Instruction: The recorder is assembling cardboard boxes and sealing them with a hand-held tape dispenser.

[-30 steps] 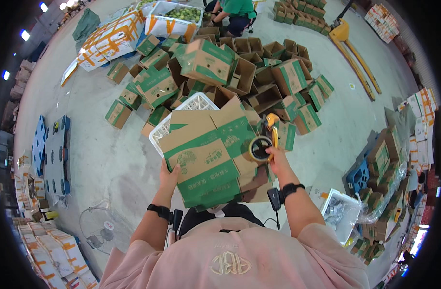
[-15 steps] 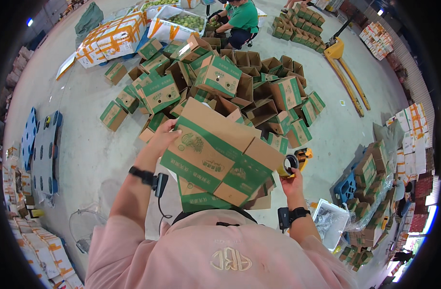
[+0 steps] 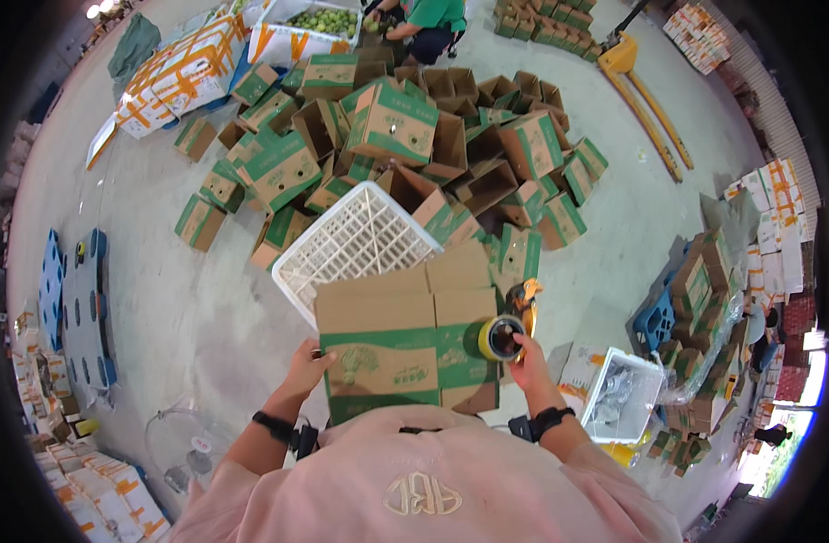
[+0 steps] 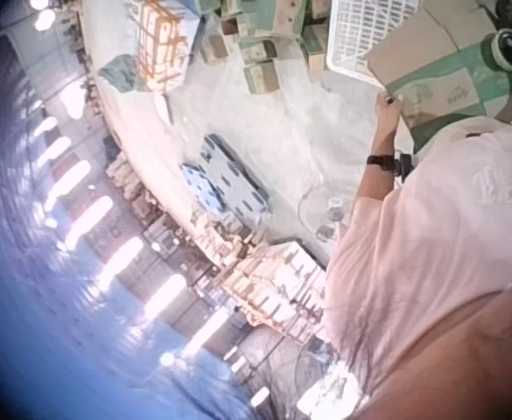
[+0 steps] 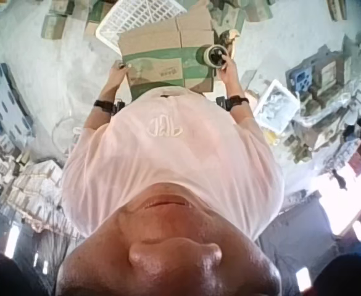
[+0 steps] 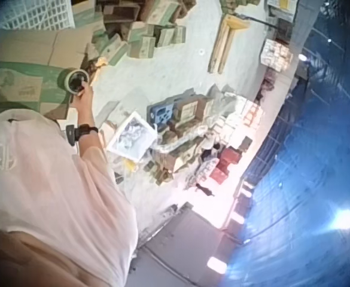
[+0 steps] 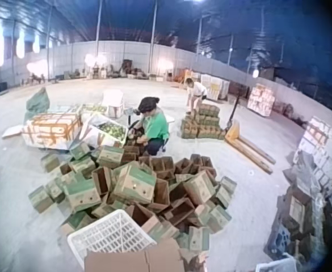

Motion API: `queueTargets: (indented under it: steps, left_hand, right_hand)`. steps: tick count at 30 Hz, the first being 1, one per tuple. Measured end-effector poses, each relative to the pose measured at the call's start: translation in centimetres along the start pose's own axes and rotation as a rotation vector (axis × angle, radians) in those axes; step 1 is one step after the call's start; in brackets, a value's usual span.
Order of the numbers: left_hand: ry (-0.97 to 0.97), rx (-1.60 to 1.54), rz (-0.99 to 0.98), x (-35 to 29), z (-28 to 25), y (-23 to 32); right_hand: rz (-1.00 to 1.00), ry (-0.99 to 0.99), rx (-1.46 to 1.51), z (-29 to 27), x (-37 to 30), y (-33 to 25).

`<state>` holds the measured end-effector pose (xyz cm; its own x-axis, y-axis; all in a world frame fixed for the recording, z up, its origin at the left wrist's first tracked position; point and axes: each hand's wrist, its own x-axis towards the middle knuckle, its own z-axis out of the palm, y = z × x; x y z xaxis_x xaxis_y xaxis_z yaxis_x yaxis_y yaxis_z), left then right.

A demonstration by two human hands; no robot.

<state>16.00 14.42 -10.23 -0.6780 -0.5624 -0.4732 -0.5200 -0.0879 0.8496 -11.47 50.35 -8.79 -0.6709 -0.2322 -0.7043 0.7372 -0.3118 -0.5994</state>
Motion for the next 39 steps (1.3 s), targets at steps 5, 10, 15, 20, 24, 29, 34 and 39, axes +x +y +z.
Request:
queueTargets:
  steps: [5,10,15,20,24,29,34,39]
  left_hand:
    - [-0.111,-0.493,0.059,-1.1,-1.0,10.8]
    - [-0.46,-0.282,0.081,-0.5,-2.1,16.9]
    - [-0.081,-0.386,0.399,-2.7,0.3,18.3]
    - [0.029,-0.271,0.48,-4.4,4.0,20.8]
    - [-0.046,-0.341,0.465,-3.1,3.5,20.6]
    - [-0.036,-0.355,0.551,-4.1,2.1,18.8]
    - [0.097,-0.246,0.523,-4.5,2.8,20.7]
    - [-0.397,-0.17,0.718,-8.6,0.6,22.0]
  right_hand:
    - [-0.026,0.036,0.291,-0.7,1.1,-4.0]
    - [-0.185,0.043,0.168,0.0,-0.2,-7.7]
    - [-0.409,-0.363,-0.926,3.8,-11.4,-7.1]
    - [-0.456,-0.801,-1.169,7.5,-17.6,-8.2]
    - [-0.338,-0.743,-1.201,8.0,-14.9,-8.7]
    - [-0.989,-0.467,-1.839,12.8,-17.3,-13.2]
    - [-1.012,-0.416,-2.064,16.5,-16.1,-13.7]
    - [-1.086,-0.572,-1.81,22.1,-13.0,-15.0]
